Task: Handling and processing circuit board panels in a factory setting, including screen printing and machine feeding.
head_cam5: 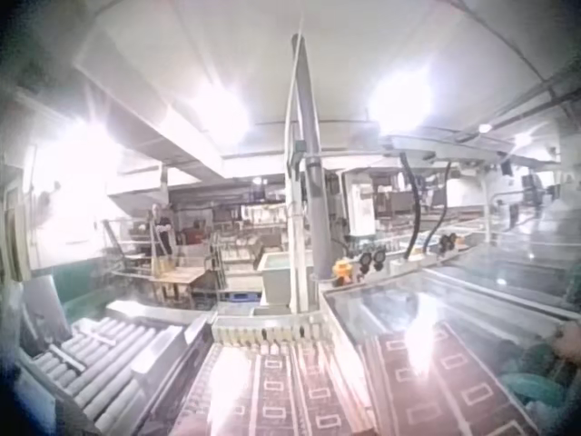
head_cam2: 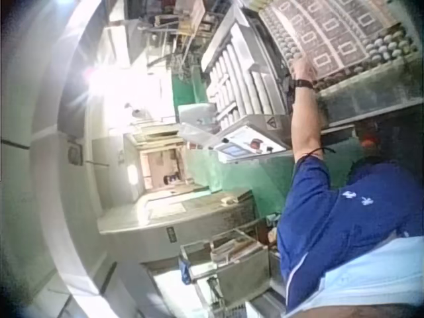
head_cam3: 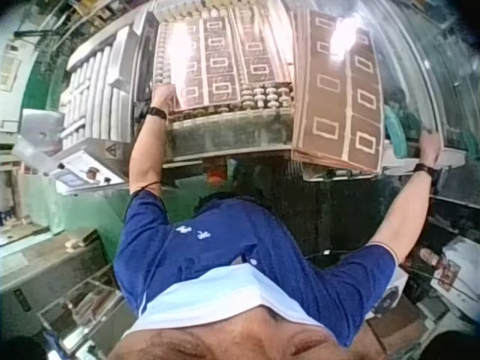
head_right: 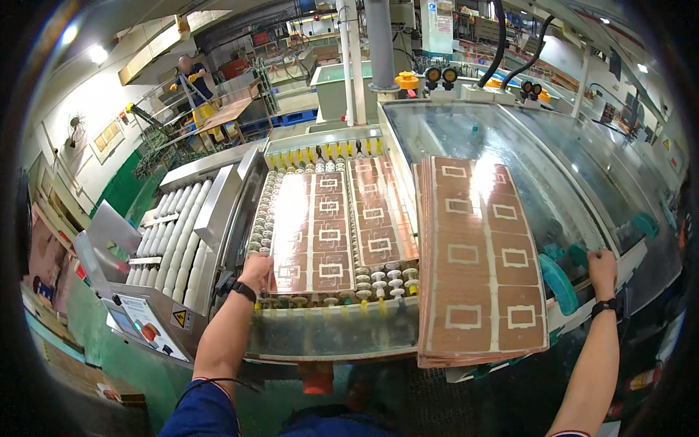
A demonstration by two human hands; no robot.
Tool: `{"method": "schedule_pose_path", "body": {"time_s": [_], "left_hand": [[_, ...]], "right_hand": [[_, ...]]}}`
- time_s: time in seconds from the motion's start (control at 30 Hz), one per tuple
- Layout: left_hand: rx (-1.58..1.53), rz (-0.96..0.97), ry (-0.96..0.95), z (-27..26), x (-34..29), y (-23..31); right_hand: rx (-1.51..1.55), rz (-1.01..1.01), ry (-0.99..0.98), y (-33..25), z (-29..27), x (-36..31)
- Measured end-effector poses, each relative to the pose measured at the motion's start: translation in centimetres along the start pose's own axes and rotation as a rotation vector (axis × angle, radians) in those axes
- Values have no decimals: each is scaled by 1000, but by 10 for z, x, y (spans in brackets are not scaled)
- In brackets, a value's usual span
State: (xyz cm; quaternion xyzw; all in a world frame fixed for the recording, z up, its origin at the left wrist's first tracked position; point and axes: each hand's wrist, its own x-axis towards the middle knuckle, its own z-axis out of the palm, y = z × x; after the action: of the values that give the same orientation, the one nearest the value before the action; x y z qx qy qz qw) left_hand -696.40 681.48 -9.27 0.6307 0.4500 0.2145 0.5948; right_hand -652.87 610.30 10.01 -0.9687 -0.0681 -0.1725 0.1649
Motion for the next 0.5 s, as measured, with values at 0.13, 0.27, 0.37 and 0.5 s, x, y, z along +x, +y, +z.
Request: {"method": "schedule_pose_path", "body": {"time_s": [0.13, 0.27, 0.37, 0.5], "left_hand": [[8, -46, 9, 14, -19, 19], [-51, -84, 22, 19, -33, 33], [-54, -74, -14, 23, -29, 29], [-134, -10, -27, 27, -23, 17]], "right_hand": [[-24, 26, -13, -2, -2, -1], [-44, -14, 12, -3, -3, -2], [-36, -17, 13, -1, -2, -2], [26, -5, 19, 4, 1, 2]]}}
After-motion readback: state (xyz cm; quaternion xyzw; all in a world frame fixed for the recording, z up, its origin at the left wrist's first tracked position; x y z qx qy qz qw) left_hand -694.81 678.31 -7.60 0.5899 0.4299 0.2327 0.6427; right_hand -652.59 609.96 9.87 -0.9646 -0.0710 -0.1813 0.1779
